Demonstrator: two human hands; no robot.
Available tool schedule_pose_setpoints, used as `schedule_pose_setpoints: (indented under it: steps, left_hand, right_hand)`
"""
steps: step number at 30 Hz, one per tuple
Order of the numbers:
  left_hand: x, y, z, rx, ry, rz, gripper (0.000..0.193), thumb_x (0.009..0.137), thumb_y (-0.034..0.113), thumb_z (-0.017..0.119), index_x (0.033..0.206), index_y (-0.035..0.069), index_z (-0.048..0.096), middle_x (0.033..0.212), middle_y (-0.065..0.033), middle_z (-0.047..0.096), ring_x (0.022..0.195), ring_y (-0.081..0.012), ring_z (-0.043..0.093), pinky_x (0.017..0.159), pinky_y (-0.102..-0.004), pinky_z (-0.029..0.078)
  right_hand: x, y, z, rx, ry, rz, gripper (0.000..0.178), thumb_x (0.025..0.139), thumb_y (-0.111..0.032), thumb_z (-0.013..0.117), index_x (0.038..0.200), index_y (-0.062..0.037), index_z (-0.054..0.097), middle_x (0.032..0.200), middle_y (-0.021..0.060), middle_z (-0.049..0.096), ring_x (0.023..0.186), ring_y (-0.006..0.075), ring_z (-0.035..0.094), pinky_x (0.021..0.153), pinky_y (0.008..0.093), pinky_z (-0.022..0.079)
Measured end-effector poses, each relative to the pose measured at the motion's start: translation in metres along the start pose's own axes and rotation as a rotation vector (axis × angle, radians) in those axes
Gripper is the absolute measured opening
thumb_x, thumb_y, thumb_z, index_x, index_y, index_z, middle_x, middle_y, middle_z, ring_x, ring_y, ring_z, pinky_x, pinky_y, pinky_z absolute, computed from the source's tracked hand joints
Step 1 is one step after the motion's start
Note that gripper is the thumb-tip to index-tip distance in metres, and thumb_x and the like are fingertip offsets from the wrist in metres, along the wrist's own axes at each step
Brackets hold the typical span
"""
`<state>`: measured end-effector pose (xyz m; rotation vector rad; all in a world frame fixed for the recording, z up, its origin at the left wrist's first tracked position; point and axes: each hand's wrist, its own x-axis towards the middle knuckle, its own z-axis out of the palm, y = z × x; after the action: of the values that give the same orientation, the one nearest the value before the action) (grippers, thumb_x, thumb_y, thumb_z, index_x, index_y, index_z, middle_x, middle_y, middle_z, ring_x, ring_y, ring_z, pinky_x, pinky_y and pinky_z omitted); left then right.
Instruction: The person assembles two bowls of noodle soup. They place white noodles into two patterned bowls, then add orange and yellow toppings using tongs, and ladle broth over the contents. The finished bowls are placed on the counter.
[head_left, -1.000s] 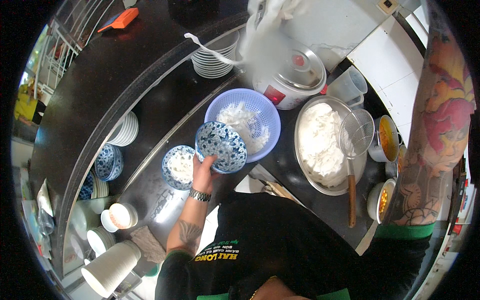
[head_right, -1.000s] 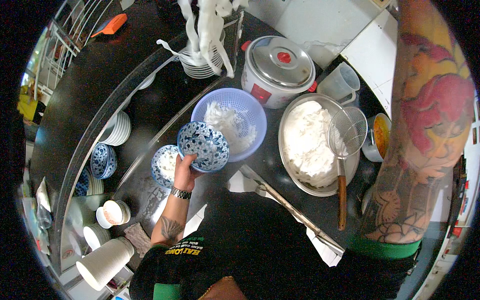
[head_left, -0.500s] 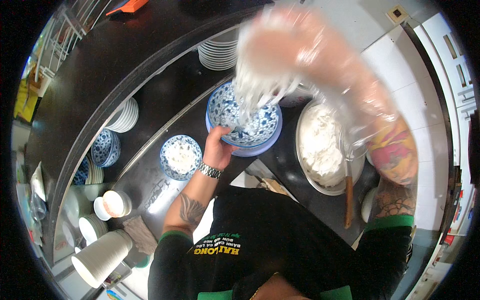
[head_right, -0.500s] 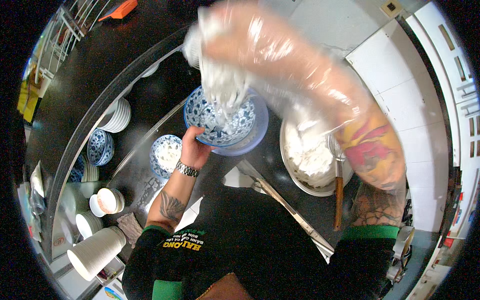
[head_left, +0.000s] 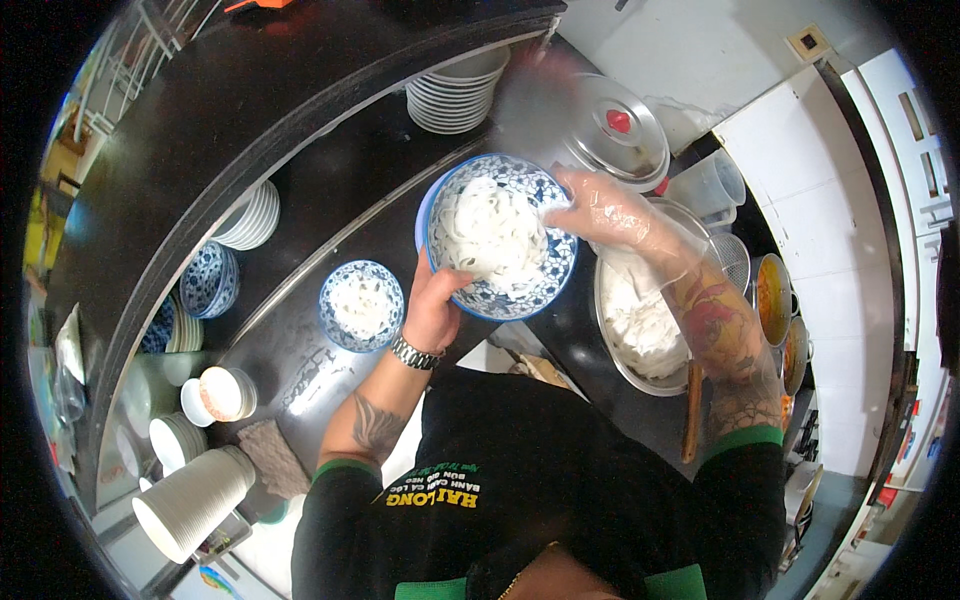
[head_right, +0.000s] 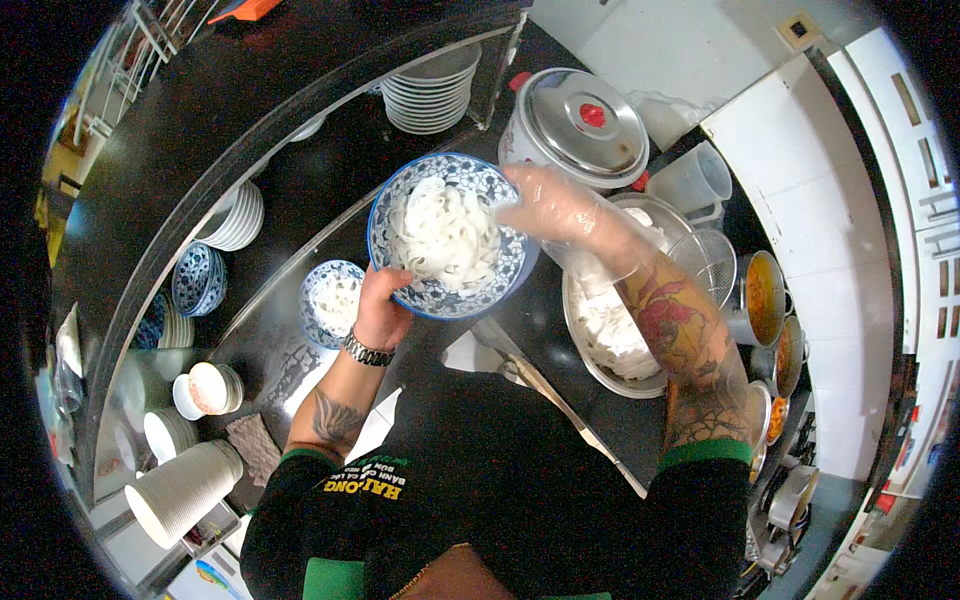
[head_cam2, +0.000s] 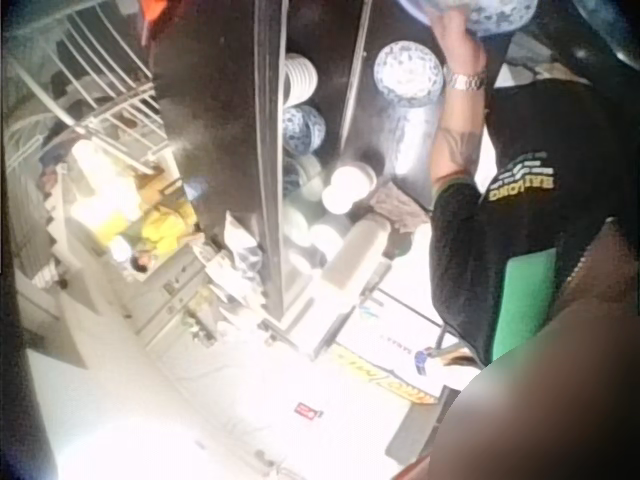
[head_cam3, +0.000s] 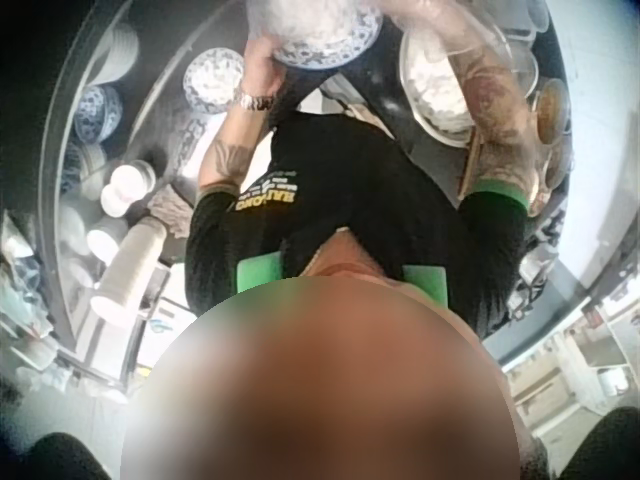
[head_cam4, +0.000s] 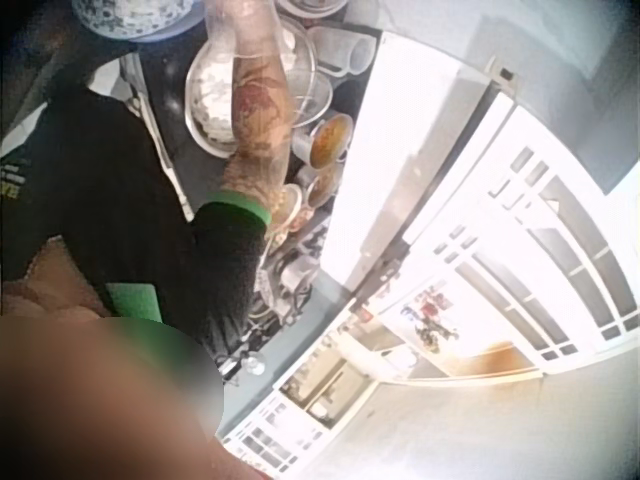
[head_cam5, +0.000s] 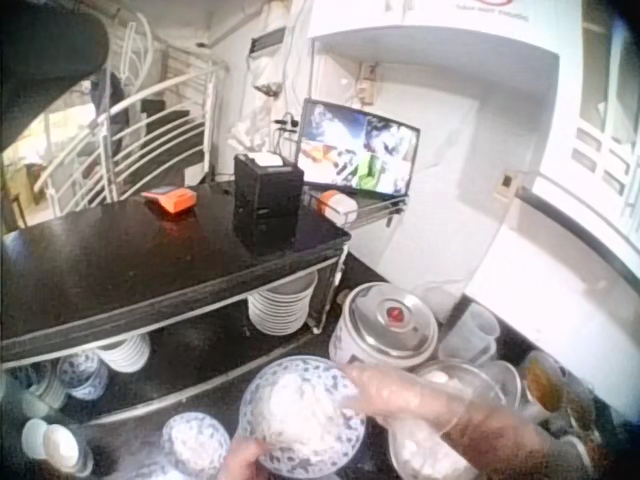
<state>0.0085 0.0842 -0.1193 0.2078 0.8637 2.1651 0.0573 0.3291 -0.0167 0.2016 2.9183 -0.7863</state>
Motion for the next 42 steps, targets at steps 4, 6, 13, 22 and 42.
schedule_pose_setpoints:
  steps: [4, 6, 13, 22, 42]
  left_hand:
    - [-0.002, -0.001, -0.004, -0.009, 0.072, 0.039, 0.071, 0.072, 0.004, 0.053, 0.139, 0.001, 0.033, 0.133, -0.0140, 0.050, 0.123, -0.0255, 0.048, 0.105, -0.0377, 0.038]
    - [-0.002, -0.001, -0.007, -0.084, 0.104, -0.010, 0.069, 0.072, 0.004, 0.053, 0.139, 0.002, 0.034, 0.133, -0.0141, 0.050, 0.123, -0.0260, 0.049, 0.104, -0.0382, 0.039]
    - [-0.011, -0.005, -0.018, -0.093, 0.206, -0.063, 0.055, 0.077, 0.017, 0.054, 0.129, -0.002, 0.047, 0.123, -0.0126, 0.060, 0.112, -0.0260, 0.058, 0.096, -0.0411, 0.047]
    - [-0.010, -0.015, -0.029, 0.008, 0.183, -0.123, 0.063, 0.078, 0.011, 0.052, 0.137, 0.006, 0.033, 0.128, -0.0142, 0.052, 0.112, -0.0273, 0.058, 0.081, -0.0425, 0.057]
    - [-0.043, 0.018, -0.024, -0.106, 0.084, -0.109, 0.057, 0.078, 0.021, 0.058, 0.130, -0.001, 0.048, 0.124, -0.0151, 0.060, 0.113, -0.0277, 0.059, 0.098, -0.0423, 0.047]
  right_hand:
    - [0.001, -0.008, -0.015, -0.115, 0.087, -0.053, 0.026, 0.086, -0.022, 0.060, 0.093, 0.0019, 0.067, 0.091, 0.0197, 0.067, 0.084, 0.0312, 0.065, 0.078, 0.0383, 0.049]
    - [-0.003, -0.028, -0.034, -0.113, 0.160, -0.067, 0.025, 0.087, -0.024, 0.059, 0.089, -0.0002, 0.067, 0.085, 0.0222, 0.065, 0.083, 0.0377, 0.064, 0.076, 0.0428, 0.050]
    - [-0.026, -0.073, -0.090, 0.068, 0.301, -0.059, 0.025, 0.090, -0.026, 0.061, 0.098, -0.0031, 0.069, 0.080, 0.0104, 0.067, 0.073, 0.0176, 0.064, 0.068, 0.0334, 0.051]
    - [-0.045, -0.155, -0.155, 0.502, 0.076, -0.205, 0.037, 0.088, -0.023, 0.066, 0.119, -0.0032, 0.060, 0.102, 0.0113, 0.064, 0.088, 0.0174, 0.063, 0.079, 0.0318, 0.051]
    - [0.003, -0.077, 0.042, -0.141, 0.059, -0.480, 0.038, 0.074, -0.011, 0.069, 0.110, -0.0024, 0.061, 0.111, 0.0174, 0.061, 0.102, 0.0357, 0.061, 0.088, 0.0404, 0.050]
